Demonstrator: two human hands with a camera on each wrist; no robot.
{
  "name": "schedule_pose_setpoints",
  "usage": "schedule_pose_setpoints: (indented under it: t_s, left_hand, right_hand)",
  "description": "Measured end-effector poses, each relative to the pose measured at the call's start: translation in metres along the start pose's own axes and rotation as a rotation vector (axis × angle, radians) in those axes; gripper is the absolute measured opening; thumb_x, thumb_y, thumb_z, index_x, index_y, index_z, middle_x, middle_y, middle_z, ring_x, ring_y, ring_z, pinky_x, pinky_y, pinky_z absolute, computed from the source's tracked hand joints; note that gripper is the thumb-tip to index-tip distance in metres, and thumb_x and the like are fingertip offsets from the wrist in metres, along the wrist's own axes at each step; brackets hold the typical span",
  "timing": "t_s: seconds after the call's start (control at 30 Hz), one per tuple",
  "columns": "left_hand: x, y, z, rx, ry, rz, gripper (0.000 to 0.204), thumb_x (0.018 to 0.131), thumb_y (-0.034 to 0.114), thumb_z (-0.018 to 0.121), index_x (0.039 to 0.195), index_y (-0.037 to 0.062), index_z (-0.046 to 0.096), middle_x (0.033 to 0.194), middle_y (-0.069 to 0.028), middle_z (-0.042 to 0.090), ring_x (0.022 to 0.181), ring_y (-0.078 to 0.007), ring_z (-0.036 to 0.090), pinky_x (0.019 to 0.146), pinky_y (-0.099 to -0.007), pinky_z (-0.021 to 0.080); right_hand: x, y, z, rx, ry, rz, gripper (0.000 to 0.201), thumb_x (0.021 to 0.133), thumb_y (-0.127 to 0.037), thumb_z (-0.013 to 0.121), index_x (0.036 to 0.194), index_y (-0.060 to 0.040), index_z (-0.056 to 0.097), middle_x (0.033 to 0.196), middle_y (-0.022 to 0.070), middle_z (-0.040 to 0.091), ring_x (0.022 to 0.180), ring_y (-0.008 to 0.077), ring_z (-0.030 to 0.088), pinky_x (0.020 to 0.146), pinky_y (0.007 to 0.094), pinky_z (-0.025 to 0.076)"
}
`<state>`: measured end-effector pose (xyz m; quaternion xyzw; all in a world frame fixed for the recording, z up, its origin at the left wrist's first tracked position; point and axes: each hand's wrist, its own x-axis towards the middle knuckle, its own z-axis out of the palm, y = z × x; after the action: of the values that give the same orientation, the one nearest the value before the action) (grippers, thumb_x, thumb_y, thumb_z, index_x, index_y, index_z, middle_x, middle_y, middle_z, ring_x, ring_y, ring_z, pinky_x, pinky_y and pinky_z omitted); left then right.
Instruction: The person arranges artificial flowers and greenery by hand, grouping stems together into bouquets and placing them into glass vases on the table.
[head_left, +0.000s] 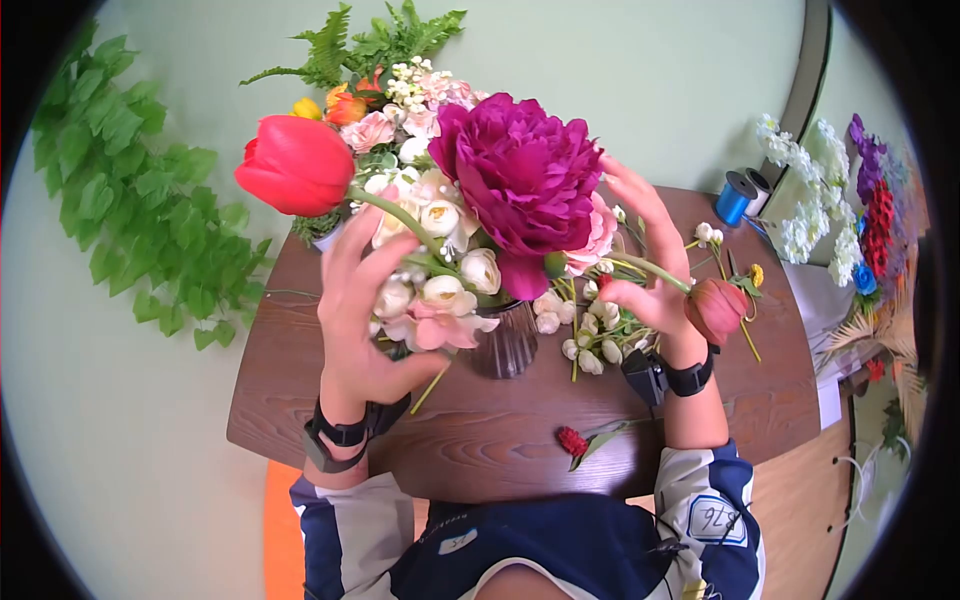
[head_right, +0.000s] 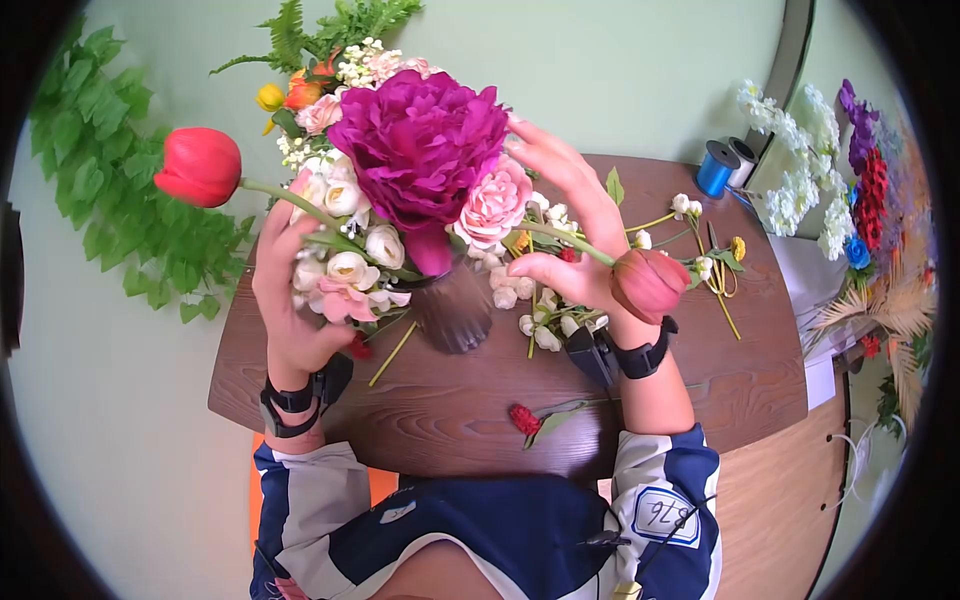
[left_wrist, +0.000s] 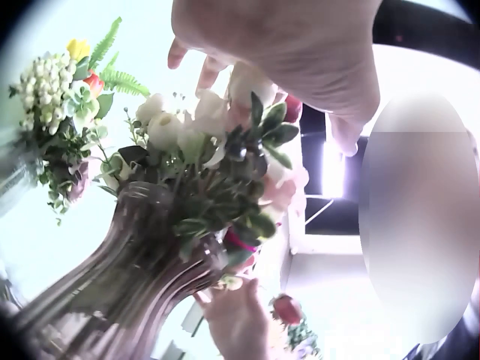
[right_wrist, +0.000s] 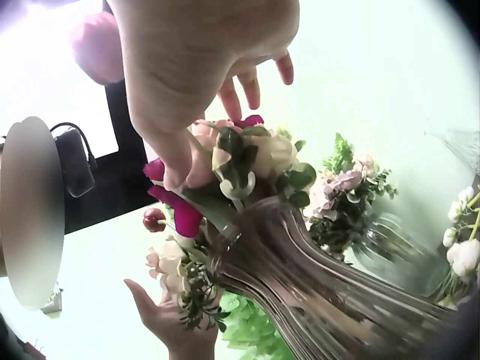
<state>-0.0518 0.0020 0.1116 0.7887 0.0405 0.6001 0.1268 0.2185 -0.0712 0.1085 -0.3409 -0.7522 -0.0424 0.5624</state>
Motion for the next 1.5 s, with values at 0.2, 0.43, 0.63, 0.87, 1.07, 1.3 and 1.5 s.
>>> schedule_pose_setpoints:
  t_s: [0.2, 0.43, 0.63, 0.87, 1.07, 1.3, 1.5]
  left_hand:
    - [-0.007, -0.028, 0.002, 0.12, -0.015, -0.147, 0.045, 0.068, 0.018, 0.063, 0.108, -0.0014, 0.055, 0.115, -0.0244, 0.053, 0.103, -0.037, 0.054, 0.09, -0.0388, 0.041]
    - [-0.022, -0.03, 0.006, 0.137, 0.085, -0.246, 0.051, 0.073, 0.028, 0.062, 0.111, -0.0039, 0.052, 0.116, -0.0232, 0.053, 0.109, -0.0362, 0.051, 0.093, -0.0402, 0.037]
    - [-0.051, -0.016, 0.012, 0.531, 0.368, 0.347, 0.04, 0.075, 0.036, 0.059, 0.099, 0.0053, 0.051, 0.104, -0.0154, 0.053, 0.104, -0.0301, 0.05, 0.087, -0.0448, 0.038]
    - [-0.045, 0.022, 0.052, 0.251, -0.234, 0.523, 0.024, 0.07, 0.019, 0.065, 0.087, 0.0106, 0.05, 0.085, -0.0015, 0.056, 0.078, -0.0213, 0.057, 0.068, -0.0382, 0.044]
    - [-0.026, 0.02, 0.071, 0.132, -0.159, 0.361, 0.017, 0.066, 0.008, 0.061, 0.081, 0.0084, 0.055, 0.072, -0.0032, 0.057, 0.059, -0.0208, 0.056, 0.051, -0.0296, 0.044]
    - [-0.026, 0.019, 0.055, 0.159, -0.114, 0.245, 0.016, 0.066, 0.004, 0.059, 0.082, 0.0056, 0.055, 0.069, -0.0042, 0.056, 0.056, -0.0217, 0.057, 0.049, -0.0287, 0.044]
    - [-0.024, 0.019, 0.047, 0.203, -0.16, 0.232, 0.011, 0.067, 0.001, 0.054, 0.078, 0.0002, 0.054, 0.063, -0.0081, 0.055, 0.052, -0.024, 0.055, 0.05, -0.0309, 0.045]
  right_hand:
    - [0.001, -0.017, 0.005, 0.1, -0.085, 0.111, 0.053, 0.087, -0.044, 0.045, 0.12, -0.003, 0.053, 0.128, 0.019, 0.047, 0.119, 0.0327, 0.044, 0.099, 0.041, 0.032]
    - [-0.005, -0.022, 0.003, -0.049, -0.074, 0.131, 0.061, 0.073, -0.018, 0.069, 0.128, -0.0051, 0.043, 0.128, 0.0144, 0.046, 0.118, 0.0304, 0.044, 0.096, 0.0386, 0.035]
    - [-0.063, 0.005, -0.034, -0.363, -0.414, 0.513, 0.058, 0.066, -0.009, 0.072, 0.118, -0.0023, 0.047, 0.112, 0.0143, 0.055, 0.106, 0.0277, 0.053, 0.088, 0.0347, 0.042]
    - [-0.126, 0.045, -0.038, -0.216, -0.389, 0.65, 0.03, 0.086, -0.025, 0.05, 0.109, -0.0054, 0.046, 0.083, 0.013, 0.055, 0.08, 0.0283, 0.055, 0.071, 0.0345, 0.044]
    - [-0.115, 0.057, -0.045, -0.712, -0.478, 0.786, 0.025, 0.079, -0.02, 0.054, 0.101, -0.0069, 0.052, 0.071, 0.0132, 0.062, 0.066, 0.0329, 0.061, 0.058, 0.0418, 0.047]
    - [-0.076, 0.035, -0.086, -0.627, 0.076, 0.629, 0.013, 0.075, -0.004, 0.063, 0.088, -0.0012, 0.061, 0.068, 0.0136, 0.06, 0.064, 0.022, 0.061, 0.057, 0.032, 0.046]
    - [-0.084, 0.019, -0.134, -0.027, 0.592, 0.488, 0.028, 0.084, -0.006, 0.056, 0.111, 0.0025, 0.054, 0.101, 0.009, 0.061, 0.088, 0.0142, 0.059, 0.076, 0.0258, 0.047]
